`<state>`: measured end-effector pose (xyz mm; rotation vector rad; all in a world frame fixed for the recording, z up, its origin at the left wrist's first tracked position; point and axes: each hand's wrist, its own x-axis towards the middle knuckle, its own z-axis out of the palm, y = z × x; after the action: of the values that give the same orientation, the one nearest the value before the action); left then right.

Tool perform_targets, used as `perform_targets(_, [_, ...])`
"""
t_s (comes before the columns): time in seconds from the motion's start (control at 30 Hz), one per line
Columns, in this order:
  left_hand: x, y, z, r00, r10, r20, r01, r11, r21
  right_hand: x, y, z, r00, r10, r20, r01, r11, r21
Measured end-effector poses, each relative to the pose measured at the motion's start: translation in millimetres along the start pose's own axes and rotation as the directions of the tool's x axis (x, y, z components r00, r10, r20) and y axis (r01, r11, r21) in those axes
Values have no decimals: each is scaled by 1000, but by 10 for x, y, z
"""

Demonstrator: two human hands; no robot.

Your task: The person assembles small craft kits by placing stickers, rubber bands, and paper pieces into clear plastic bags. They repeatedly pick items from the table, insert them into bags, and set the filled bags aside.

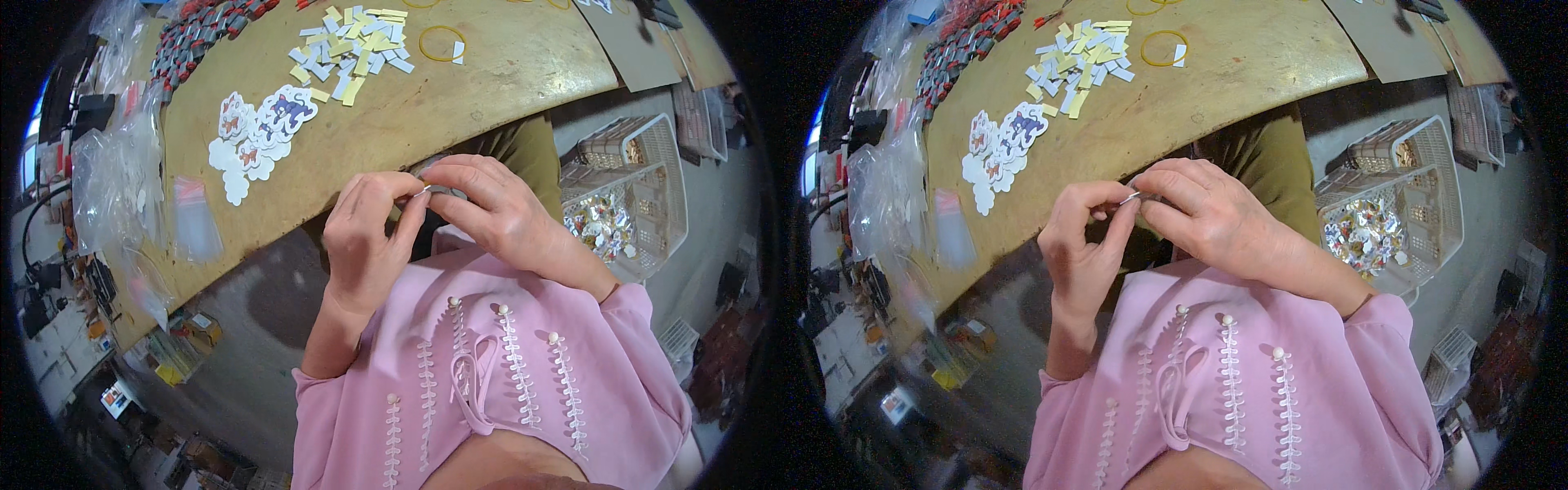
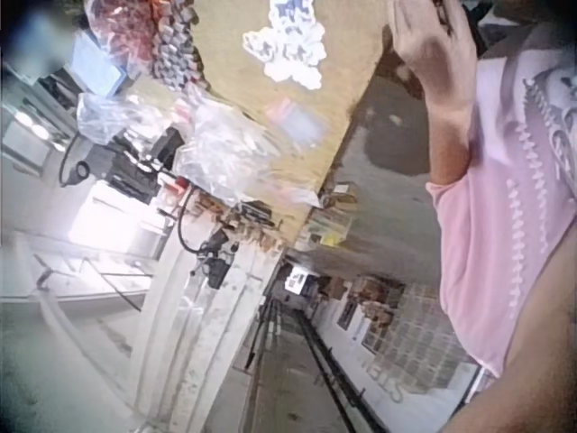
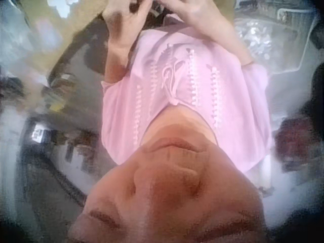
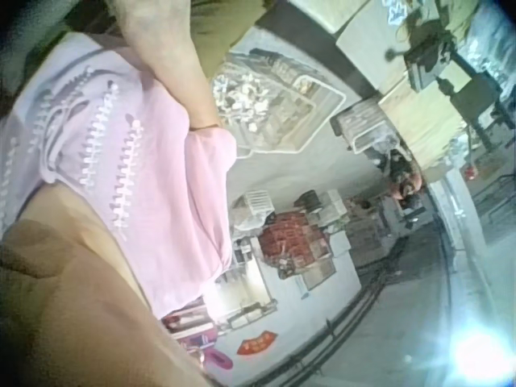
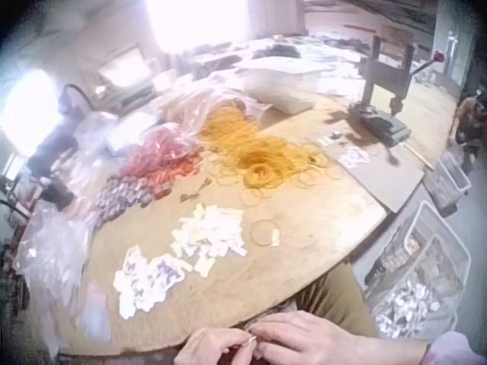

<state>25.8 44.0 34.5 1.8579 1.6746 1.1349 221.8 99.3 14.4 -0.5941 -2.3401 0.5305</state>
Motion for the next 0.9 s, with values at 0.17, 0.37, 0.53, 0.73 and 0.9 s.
perform_targets(0.17, [-36,-56,-39,999,31,34,-31,999,-12,-21,-20,17,1000,9,22,-10,1000,10])
perform_targets(0.37, [-61,-187,-172,991,-118,58,126,979,-161,10,-4,6,998,62,-6,-61,992,113])
perform_targets(0.53, [-161,-209,-114,991,-114,72,126,974,-187,69,-11,3,999,44,-7,-42,992,121])
perform_targets(0.73, [-214,-249,-76,993,-106,46,114,963,-244,71,-71,9,977,213,4,-204,929,308])
perform_targets(0.9, [-262,-225,-25,962,-272,20,254,865,-433,116,-69,-27,918,397,14,-366,832,418])
